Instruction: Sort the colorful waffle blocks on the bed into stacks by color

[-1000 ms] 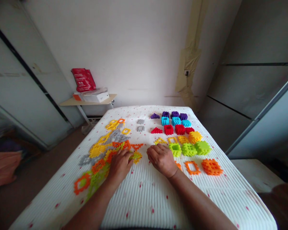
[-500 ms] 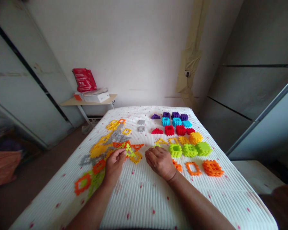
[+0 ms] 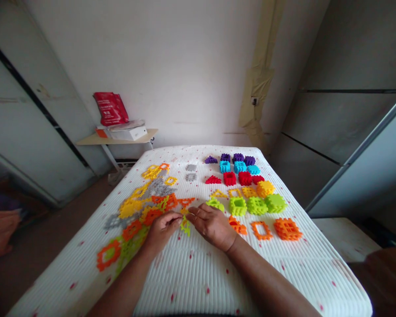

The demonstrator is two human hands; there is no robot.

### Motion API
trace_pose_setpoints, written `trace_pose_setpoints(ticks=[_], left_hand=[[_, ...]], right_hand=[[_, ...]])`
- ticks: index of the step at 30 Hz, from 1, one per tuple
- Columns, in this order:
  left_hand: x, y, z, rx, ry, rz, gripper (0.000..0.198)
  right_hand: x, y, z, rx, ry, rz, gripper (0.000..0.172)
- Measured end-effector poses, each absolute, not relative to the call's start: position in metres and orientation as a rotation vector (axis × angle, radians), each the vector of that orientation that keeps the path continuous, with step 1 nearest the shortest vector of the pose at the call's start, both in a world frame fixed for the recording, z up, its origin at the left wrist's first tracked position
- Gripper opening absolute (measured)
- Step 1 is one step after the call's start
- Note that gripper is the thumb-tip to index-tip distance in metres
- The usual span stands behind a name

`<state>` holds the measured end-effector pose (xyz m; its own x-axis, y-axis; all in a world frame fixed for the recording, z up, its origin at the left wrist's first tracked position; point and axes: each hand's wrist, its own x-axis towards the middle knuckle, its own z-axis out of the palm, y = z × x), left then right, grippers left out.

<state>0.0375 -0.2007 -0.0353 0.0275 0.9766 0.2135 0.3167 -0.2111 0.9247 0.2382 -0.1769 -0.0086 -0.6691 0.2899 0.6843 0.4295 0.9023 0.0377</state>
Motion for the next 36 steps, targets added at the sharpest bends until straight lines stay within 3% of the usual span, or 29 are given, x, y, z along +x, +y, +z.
trace_pose_setpoints(ticks=[13, 24, 36], left_hand=[[0.039, -0.204, -0.030, 1.322, 1.233, 1.065, 0.024], [0.037, -0.208, -0.026, 1.153, 1.032, 1.174, 0.053], [0.041, -0.209, -0.026, 1.178, 1.038, 1.124, 0.065]], right_hand=[[0.236, -0.183, -0.006, -0.496, -2.430, -0.279, 0.018], [0.236, -0.180, -0.017, -0.657, -2.277, -0.233, 0.018], [0.237, -0.184, -0.005, -0.663, -2.430, -0.159, 0.017]])
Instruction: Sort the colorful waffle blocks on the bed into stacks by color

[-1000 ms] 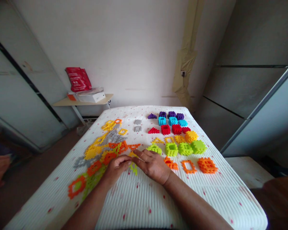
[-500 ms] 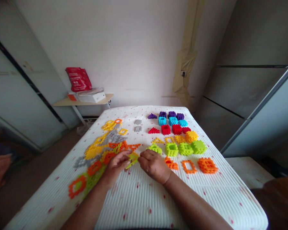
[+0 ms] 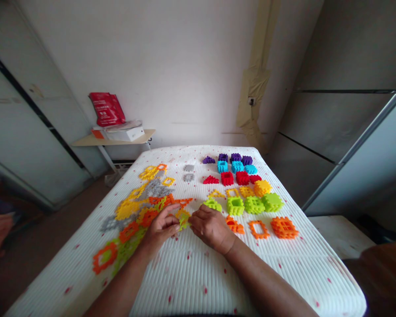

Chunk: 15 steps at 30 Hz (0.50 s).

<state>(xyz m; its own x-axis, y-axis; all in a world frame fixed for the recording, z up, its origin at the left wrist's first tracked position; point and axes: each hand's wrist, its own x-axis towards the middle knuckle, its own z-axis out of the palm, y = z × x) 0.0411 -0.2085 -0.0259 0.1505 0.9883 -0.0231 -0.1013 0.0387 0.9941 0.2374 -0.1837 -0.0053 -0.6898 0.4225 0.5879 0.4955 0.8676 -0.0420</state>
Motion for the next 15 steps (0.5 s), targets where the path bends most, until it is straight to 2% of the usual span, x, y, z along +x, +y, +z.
trace_pose_setpoints(ticks=[4, 8, 15], left_hand=[[0.042, -0.209, -0.026, 1.170, 1.038, 1.235, 0.064], [0.042, -0.209, -0.024, 1.143, 1.083, 1.387, 0.058], [0.044, -0.210, -0.022, 1.137, 1.114, 1.378, 0.053]], right_hand=[[0.249, -0.179, 0.000, -0.767, -2.312, -0.195, 0.022], [0.271, -0.167, 0.001, -1.018, -2.109, -0.222, 0.017], [0.285, -0.162, -0.003, -1.305, -2.194, -0.340, 0.020]])
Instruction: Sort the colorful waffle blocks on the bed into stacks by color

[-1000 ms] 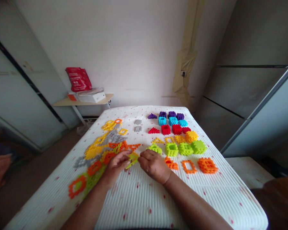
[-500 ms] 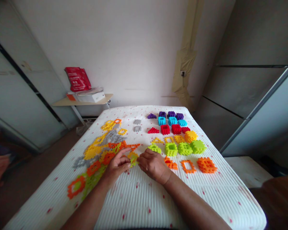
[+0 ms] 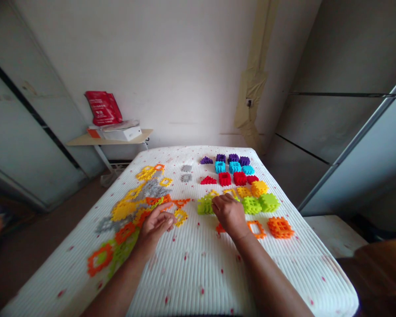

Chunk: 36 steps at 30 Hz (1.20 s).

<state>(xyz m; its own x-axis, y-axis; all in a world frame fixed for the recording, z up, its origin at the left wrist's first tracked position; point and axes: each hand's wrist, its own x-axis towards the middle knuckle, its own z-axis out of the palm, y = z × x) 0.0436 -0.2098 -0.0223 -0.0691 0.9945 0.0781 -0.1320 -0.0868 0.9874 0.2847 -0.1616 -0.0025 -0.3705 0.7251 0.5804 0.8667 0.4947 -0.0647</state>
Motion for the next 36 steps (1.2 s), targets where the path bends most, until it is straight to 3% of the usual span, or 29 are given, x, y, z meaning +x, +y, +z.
trace_pose_setpoints(ticks=[25, 32, 36], left_hand=[[0.040, -0.206, -0.029, 1.145, 1.186, 1.401, 0.046], [0.006, -0.194, -0.039, 1.426, 1.741, 1.710, 0.020], [-0.008, -0.190, -0.029, 1.839, 2.164, 1.381, 0.022]], right_hand=[[0.282, -0.163, -0.001, -1.401, -2.272, -0.306, 0.017], [0.282, -0.162, -0.005, -1.438, -2.306, -0.310, 0.015], [0.282, -0.162, -0.005, -1.342, -2.252, -0.299, 0.012]])
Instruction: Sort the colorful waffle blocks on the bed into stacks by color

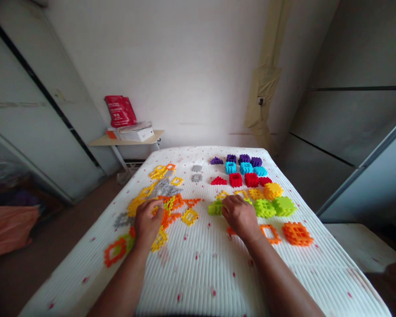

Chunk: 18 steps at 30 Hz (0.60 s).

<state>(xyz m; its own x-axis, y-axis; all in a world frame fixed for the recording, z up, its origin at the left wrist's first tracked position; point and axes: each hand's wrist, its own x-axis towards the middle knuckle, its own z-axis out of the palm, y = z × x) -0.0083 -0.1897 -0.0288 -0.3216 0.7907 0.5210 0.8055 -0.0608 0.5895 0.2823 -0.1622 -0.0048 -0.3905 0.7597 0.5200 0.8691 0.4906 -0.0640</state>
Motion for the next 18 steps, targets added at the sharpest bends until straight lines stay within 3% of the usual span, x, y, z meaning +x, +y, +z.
trace_pose_setpoints(ticks=[4, 7, 18], left_hand=[[0.002, -0.192, -0.020, -1.833, -2.268, -0.692, 0.029], [0.011, -0.194, -0.019, -1.810, -2.309, -0.451, 0.029], [0.015, -0.192, -0.016, -1.843, -2.269, -0.383, 0.024]], right_hand=[[0.281, -0.165, -0.001, -1.153, -2.131, -0.331, 0.016], [0.278, -0.167, 0.002, -1.049, -2.092, -0.366, 0.018], [0.271, -0.171, 0.004, -0.907, -2.111, -0.316, 0.016]])
